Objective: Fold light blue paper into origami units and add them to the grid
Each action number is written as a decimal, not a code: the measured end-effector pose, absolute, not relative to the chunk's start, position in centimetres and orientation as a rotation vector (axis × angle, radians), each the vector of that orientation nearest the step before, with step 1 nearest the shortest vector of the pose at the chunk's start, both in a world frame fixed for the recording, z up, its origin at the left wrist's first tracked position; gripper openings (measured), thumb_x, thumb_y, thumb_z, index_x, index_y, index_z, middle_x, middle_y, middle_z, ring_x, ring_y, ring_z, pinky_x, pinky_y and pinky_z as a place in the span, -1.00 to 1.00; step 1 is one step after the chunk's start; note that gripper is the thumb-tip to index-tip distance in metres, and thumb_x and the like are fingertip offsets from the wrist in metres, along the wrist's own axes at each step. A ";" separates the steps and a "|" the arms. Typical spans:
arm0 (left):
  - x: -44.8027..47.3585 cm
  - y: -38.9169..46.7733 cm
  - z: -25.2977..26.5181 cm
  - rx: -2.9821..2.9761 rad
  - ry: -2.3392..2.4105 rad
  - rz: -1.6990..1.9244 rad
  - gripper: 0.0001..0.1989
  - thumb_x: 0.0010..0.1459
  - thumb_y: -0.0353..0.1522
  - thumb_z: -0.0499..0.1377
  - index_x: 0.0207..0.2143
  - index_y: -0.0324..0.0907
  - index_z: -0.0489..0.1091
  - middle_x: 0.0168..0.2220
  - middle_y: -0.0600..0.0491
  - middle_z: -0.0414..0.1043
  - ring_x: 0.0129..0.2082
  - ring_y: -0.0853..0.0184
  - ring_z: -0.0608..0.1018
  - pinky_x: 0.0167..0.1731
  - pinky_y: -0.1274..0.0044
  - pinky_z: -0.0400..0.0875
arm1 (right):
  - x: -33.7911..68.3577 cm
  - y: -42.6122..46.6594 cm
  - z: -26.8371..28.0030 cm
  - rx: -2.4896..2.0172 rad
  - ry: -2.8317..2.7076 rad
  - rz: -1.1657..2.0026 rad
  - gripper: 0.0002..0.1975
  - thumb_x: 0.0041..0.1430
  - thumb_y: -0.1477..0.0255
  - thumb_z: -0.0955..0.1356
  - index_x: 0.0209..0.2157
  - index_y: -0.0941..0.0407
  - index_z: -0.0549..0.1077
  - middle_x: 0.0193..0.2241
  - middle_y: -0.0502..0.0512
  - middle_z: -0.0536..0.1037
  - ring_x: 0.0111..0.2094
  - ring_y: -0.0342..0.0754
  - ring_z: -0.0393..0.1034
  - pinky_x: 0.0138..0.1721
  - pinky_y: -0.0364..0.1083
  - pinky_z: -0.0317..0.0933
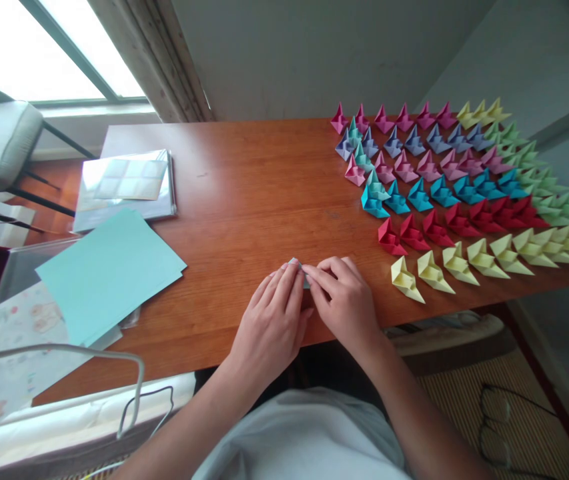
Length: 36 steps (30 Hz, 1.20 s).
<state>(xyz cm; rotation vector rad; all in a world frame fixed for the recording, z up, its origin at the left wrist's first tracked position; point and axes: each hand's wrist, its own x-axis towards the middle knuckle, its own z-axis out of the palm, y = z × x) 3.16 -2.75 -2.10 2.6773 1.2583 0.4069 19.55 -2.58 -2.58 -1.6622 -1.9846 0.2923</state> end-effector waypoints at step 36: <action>2.9 -2.6 -2.2 2.787 1.196 0.315 -0.37 0.32 -0.22 0.09 0.25 -0.53 0.19 0.29 -0.37 0.23 0.30 -0.05 0.31 0.29 0.22 0.25 | 20.9 -0.6 -1.7 -1.571 -2.243 0.388 -0.65 0.36 0.53 0.25 0.07 0.04 0.53 -0.24 0.11 0.52 -0.17 0.03 0.32 -0.15 -0.03 0.27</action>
